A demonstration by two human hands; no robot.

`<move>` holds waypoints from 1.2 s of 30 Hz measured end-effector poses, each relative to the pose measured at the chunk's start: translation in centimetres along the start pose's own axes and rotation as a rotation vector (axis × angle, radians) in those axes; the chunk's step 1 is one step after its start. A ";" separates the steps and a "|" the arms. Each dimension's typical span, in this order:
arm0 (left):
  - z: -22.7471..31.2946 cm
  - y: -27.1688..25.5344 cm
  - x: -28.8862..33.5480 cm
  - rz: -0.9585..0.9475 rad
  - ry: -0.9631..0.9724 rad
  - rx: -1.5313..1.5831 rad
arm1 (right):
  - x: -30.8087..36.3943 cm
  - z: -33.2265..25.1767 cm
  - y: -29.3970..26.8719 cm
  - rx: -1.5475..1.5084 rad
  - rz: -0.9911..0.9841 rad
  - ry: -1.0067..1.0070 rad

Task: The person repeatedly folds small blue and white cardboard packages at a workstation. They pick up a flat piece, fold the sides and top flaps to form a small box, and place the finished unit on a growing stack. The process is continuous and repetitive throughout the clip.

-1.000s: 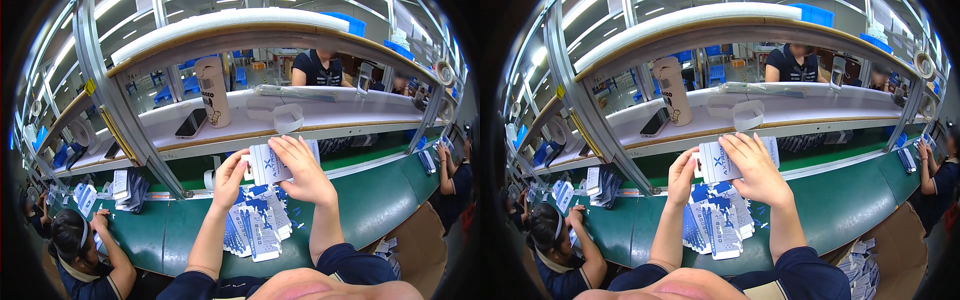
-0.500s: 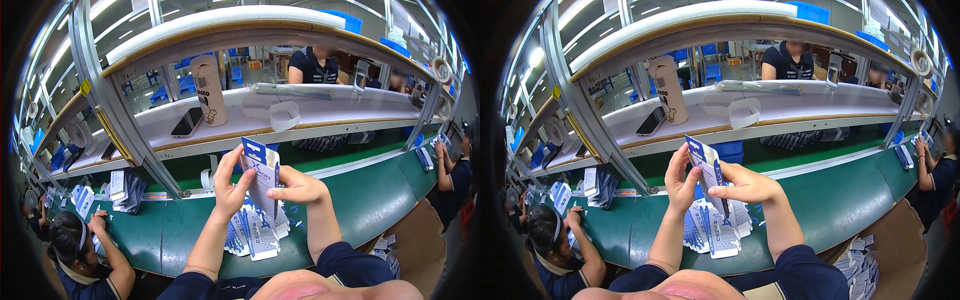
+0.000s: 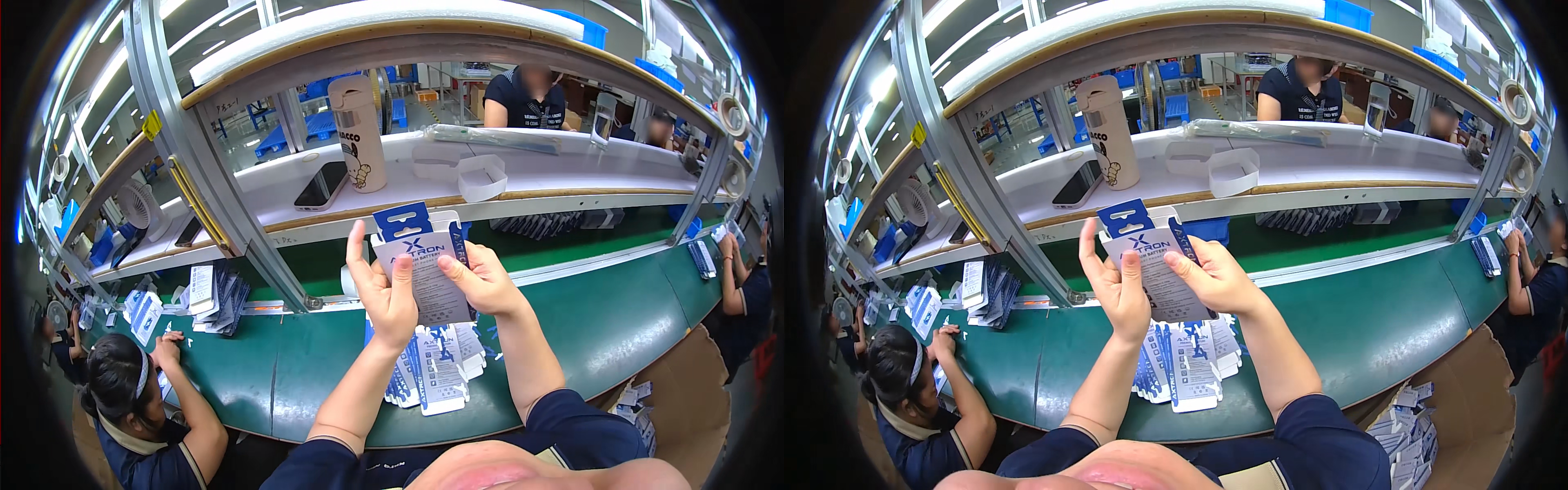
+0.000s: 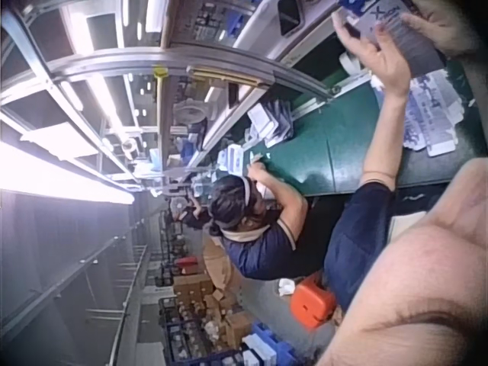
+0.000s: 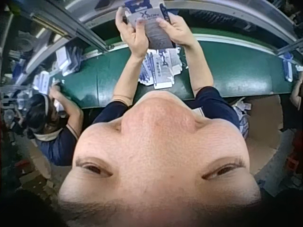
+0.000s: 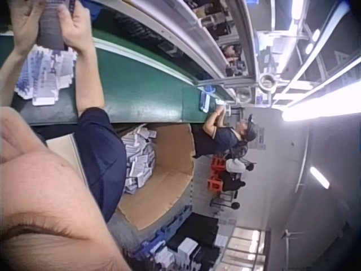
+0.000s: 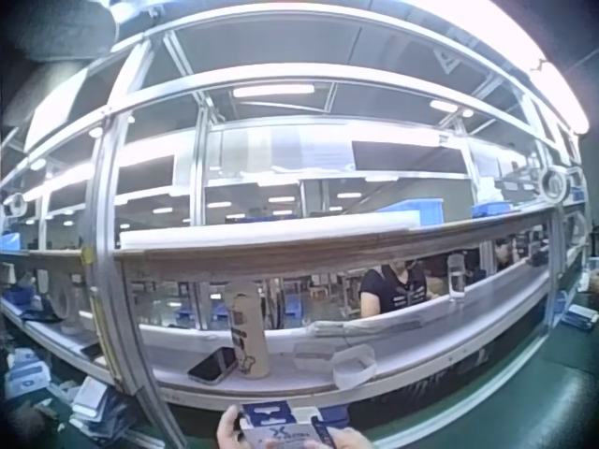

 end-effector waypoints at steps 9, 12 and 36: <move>-2.2 -1.2 -1.0 -0.136 -0.114 -0.398 | -0.2 -1.6 -0.5 0.166 0.238 -0.095; -2.1 -2.2 -1.0 -0.019 -0.011 -0.355 | -0.4 -1.6 -0.6 0.430 0.107 0.048; -1.6 1.2 0.4 -0.327 -0.094 -0.101 | 1.1 -6.1 -1.6 0.219 0.306 -0.321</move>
Point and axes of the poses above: each hand's wrist, its own x-axis away from the middle knuckle, its own y-axis out of the palm, z = x × y, the point moved 9 cm from there along -x, towards the middle knuckle, and after that the axes turned 9 degrees about -x, right-handed, at the moved point
